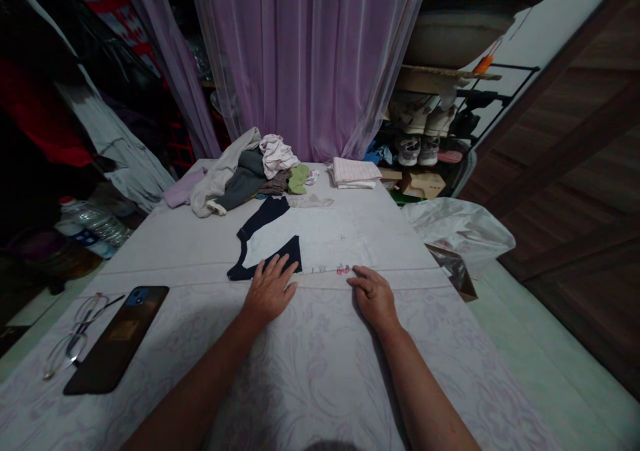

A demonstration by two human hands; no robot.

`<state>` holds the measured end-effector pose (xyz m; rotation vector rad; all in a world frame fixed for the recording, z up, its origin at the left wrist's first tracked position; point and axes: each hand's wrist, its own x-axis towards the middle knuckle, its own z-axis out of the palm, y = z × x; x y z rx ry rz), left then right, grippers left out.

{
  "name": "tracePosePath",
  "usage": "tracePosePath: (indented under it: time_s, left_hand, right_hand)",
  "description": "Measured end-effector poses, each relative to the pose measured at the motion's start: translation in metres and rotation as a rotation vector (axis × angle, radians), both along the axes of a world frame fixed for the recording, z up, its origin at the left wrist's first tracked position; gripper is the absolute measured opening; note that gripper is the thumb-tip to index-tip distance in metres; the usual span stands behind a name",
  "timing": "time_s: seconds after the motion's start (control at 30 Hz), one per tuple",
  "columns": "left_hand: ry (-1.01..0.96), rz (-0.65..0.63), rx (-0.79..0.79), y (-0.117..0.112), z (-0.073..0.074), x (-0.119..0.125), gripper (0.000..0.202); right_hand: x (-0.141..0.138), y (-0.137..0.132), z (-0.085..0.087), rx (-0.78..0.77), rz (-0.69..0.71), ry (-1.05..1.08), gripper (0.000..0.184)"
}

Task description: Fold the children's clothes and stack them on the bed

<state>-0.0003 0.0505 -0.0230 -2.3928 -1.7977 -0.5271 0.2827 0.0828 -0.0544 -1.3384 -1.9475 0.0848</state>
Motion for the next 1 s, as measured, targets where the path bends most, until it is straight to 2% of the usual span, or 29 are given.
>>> tracePosePath:
  time_s: [0.2, 0.4, 0.53, 0.63, 0.73, 0.87, 1.0]
  left_hand:
    - [0.000, -0.013, 0.029, 0.000, 0.002, 0.000, 0.045]
    - [0.018, -0.017, 0.035, 0.000, -0.003, -0.001, 0.046]
    - [0.008, -0.028, -0.040, 0.005, 0.000, -0.009, 0.044]
    - [-0.037, -0.085, -0.157, 0.019, 0.017, -0.024, 0.041]
    - [-0.090, -0.057, -0.176, 0.046, 0.039, -0.046, 0.042]
    - [-0.111, 0.090, -0.169, 0.093, 0.060, -0.076, 0.043]
    - [-0.188, 0.315, -0.271, 0.138, 0.067, -0.099, 0.044]
  right_hand:
    - [-0.002, -0.001, 0.006, -0.012, 0.010, 0.014, 0.028]
    - [-0.002, -0.002, 0.014, -0.047, 0.020, 0.133, 0.024]
    - [0.003, 0.009, 0.024, -0.107, 0.009, 0.164, 0.022]
    - [0.011, 0.035, 0.036, -0.192, -0.015, 0.146, 0.023]
    - [0.016, 0.076, 0.050, -0.280, -0.083, 0.087, 0.027]
    - [0.010, 0.132, 0.069, -0.372, -0.183, -0.042, 0.034]
    - [-0.003, 0.175, 0.076, -0.423, -0.257, -0.151, 0.040]
